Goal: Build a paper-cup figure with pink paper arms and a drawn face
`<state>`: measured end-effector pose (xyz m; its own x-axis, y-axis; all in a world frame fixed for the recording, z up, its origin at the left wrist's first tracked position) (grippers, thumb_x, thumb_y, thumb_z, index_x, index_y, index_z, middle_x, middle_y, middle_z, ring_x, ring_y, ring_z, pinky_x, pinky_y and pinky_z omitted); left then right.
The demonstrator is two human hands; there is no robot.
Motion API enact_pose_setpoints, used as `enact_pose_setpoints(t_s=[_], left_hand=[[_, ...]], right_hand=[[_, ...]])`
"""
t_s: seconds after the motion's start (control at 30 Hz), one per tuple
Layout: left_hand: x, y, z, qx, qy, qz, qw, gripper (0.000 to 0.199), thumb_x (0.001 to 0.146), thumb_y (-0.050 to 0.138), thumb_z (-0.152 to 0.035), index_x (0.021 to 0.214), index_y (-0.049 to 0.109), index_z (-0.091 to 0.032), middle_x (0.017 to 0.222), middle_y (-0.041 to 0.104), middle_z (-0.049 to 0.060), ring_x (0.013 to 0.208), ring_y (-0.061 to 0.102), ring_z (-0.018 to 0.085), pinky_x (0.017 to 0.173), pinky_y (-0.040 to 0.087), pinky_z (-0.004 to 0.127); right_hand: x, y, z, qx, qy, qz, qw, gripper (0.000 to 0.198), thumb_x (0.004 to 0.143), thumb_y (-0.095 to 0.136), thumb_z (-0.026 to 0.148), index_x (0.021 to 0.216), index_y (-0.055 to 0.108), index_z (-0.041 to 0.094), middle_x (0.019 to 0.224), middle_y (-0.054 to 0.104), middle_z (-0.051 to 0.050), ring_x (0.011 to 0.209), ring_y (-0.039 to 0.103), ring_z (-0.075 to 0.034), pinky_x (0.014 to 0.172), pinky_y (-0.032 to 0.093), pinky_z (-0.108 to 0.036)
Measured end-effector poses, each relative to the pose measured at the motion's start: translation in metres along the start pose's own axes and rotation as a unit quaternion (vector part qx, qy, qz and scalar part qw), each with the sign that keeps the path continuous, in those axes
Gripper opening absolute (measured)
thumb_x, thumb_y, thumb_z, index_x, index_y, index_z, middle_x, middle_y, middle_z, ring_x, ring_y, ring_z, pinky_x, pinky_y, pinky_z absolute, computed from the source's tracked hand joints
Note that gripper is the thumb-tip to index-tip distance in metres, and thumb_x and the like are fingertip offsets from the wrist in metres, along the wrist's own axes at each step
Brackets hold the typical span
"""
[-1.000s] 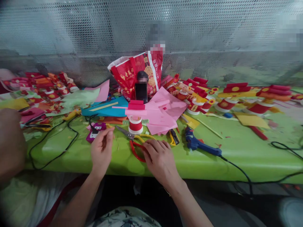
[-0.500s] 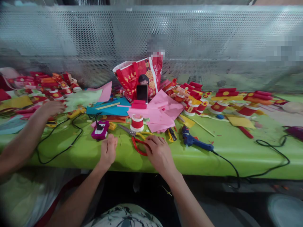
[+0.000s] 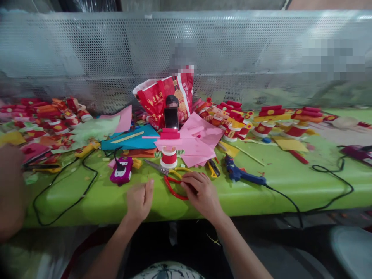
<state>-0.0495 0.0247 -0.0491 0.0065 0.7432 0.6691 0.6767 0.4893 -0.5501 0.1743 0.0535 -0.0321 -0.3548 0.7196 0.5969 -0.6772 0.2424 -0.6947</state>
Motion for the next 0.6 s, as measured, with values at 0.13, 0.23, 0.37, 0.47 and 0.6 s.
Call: enact_pose_setpoints(t_s=[0.13,0.23,0.37,0.47,0.6], left_hand=[[0.0016,-0.0007,-0.0015,-0.004,0.032,0.03,0.999,0.053,0.103,0.047,-0.028,0.052,0.041,-0.019,0.044,0.04,-0.004,0.041,0.031,0.009,0.048,0.019,0.03],[0.0047,-0.002,-0.0038,-0.006,0.032,0.074,0.997,0.053,0.103,0.051,-0.033,0.053,0.042,-0.019,0.044,0.043,-0.003,0.042,0.032,0.009,0.05,0.017,0.032],[0.0086,-0.0041,-0.0066,-0.005,0.026,0.109,0.994,0.052,0.102,0.053,-0.038,0.054,0.045,-0.019,0.046,0.049,-0.001,0.045,0.037,0.011,0.054,0.018,0.034],[0.0098,-0.0054,-0.0077,-0.016,0.022,0.116,0.993,0.051,0.102,0.053,-0.038,0.055,0.045,-0.02,0.047,0.049,-0.002,0.045,0.037,0.01,0.053,0.018,0.034],[0.0095,-0.0063,-0.007,-0.025,0.0,0.108,0.994,0.051,0.102,0.053,-0.038,0.056,0.04,-0.019,0.047,0.045,-0.004,0.046,0.034,0.009,0.053,0.018,0.033]], right_hand=[[-0.0001,0.0002,-0.004,0.013,0.028,0.008,0.999,0.013,0.096,0.065,0.032,0.1,0.075,0.025,0.107,0.075,-0.007,0.097,0.071,-0.022,0.087,0.058,-0.041],[0.0001,0.0005,-0.0062,0.032,0.039,0.011,0.999,0.012,0.094,0.067,0.033,0.1,0.076,0.027,0.107,0.076,-0.007,0.098,0.072,-0.022,0.086,0.059,-0.041],[0.0009,0.0011,-0.0076,0.038,0.05,0.019,0.998,0.012,0.092,0.069,0.033,0.101,0.077,0.028,0.108,0.075,-0.007,0.098,0.071,-0.023,0.086,0.059,-0.041],[0.0015,0.0014,-0.0076,0.037,0.048,0.016,0.998,0.012,0.092,0.07,0.033,0.101,0.077,0.028,0.108,0.075,-0.006,0.097,0.072,-0.022,0.085,0.059,-0.04],[0.0014,0.0032,-0.008,0.04,0.033,0.012,0.999,0.011,0.093,0.069,0.028,0.102,0.075,0.028,0.109,0.074,-0.005,0.098,0.071,-0.022,0.085,0.059,-0.04]])
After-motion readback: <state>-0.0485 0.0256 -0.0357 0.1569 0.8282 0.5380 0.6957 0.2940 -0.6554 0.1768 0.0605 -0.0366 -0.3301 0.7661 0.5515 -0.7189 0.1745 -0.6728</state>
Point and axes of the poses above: each hand's wrist, its own x-axis towards the middle knuckle, its own y-axis out of the palm, z = x × y, the point moved 2 cm from there along x, towards the middle knuckle
